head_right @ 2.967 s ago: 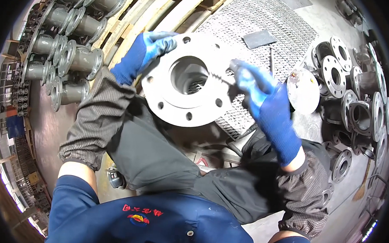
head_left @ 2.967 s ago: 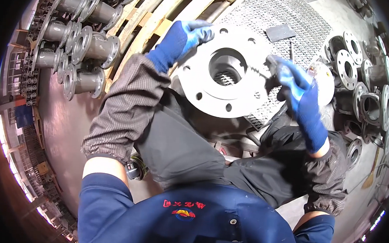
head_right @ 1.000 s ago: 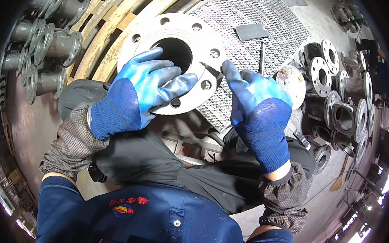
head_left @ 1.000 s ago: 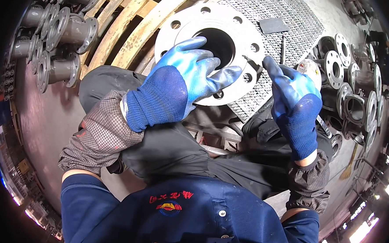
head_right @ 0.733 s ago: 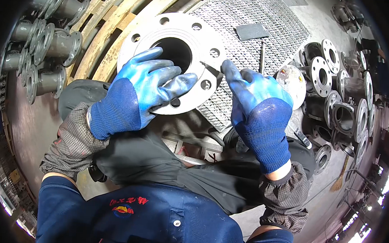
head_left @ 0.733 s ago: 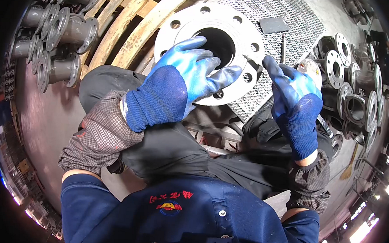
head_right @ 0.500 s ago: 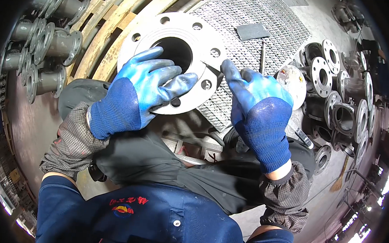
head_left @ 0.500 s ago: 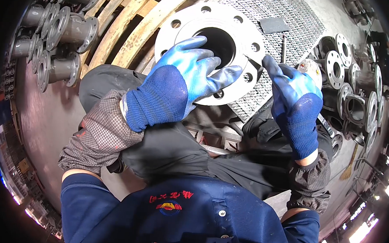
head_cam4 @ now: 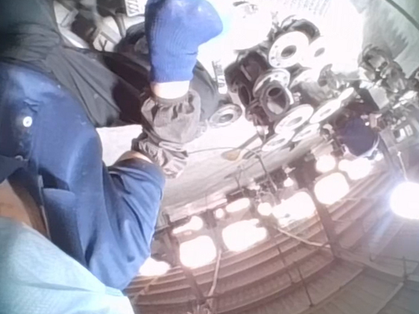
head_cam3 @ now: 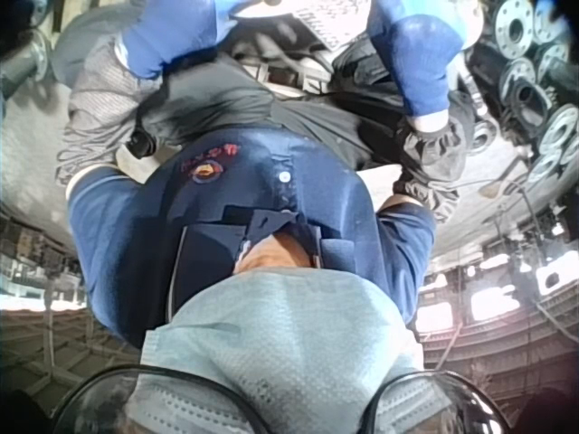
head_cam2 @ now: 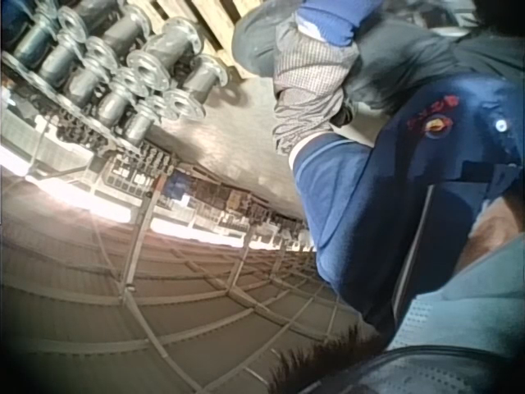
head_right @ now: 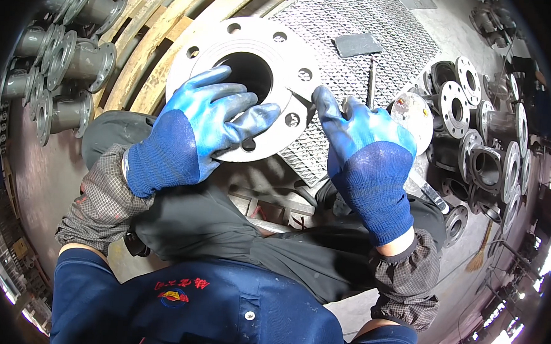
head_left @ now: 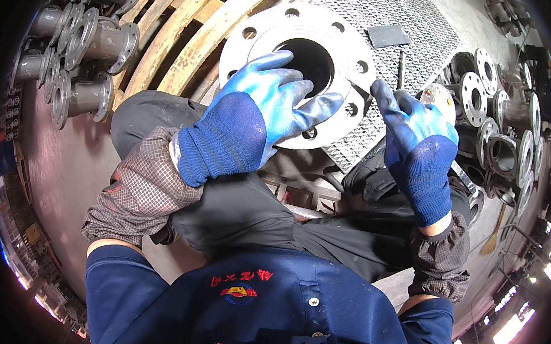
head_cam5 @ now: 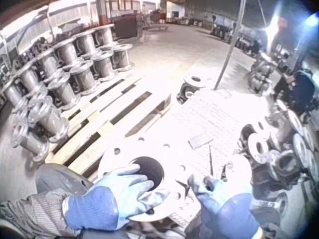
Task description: The person cleans a metal casting by scraping the surface and edges with a metal pick, then brushes the interior and exterior of the part with a small brush.
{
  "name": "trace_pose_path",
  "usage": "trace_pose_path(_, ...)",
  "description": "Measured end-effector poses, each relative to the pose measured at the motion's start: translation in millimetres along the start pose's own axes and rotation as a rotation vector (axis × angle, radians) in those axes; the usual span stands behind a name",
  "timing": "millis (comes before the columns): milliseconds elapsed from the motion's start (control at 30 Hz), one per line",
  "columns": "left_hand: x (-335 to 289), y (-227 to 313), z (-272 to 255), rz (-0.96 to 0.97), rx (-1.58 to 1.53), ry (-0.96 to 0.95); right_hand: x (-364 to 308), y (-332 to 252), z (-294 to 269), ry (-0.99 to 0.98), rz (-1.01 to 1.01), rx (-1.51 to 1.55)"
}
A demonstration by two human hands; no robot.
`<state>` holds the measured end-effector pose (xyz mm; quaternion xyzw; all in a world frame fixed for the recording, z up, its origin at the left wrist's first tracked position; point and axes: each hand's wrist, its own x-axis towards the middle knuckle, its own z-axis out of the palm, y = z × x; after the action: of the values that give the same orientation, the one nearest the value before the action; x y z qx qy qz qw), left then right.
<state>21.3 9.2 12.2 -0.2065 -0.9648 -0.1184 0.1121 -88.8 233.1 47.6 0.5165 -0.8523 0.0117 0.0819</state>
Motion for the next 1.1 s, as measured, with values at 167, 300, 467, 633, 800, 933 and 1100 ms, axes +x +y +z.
trace_pose_path(167,0.3,-0.4,-0.9,0.014,-0.022,0.0,-5.4,1.9,0.7,0.121,0.009,0.119)
trace_pose_path(300,1.5,1.6,-1.9,-0.001,-0.066,-0.004,-3.0,3.8,12.3,0.206,-0.011,0.184)
trace_pose_path(467,1.0,1.8,0.1,-0.015,-0.051,-0.01,-1.8,0.5,12.3,0.154,0.017,0.2)
trace_pose_path(633,1.9,1.3,-0.4,0.006,-0.031,-0.01,-3.4,1.9,13.9,0.162,0.009,0.172)
trace_pose_path(800,1.3,1.3,1.6,-0.011,-0.026,-0.015,-4.0,2.0,8.6,0.119,-0.004,0.152)
trace_pose_path(933,1.3,1.8,-0.6,-0.018,0.043,-0.031,-0.9,4.7,6.6,0.109,-0.002,0.124)
trace_pose_path(1100,1.8,2.3,-3.3,-0.009,0.05,-0.044,-0.2,10.1,13.2,0.228,-0.033,0.177)
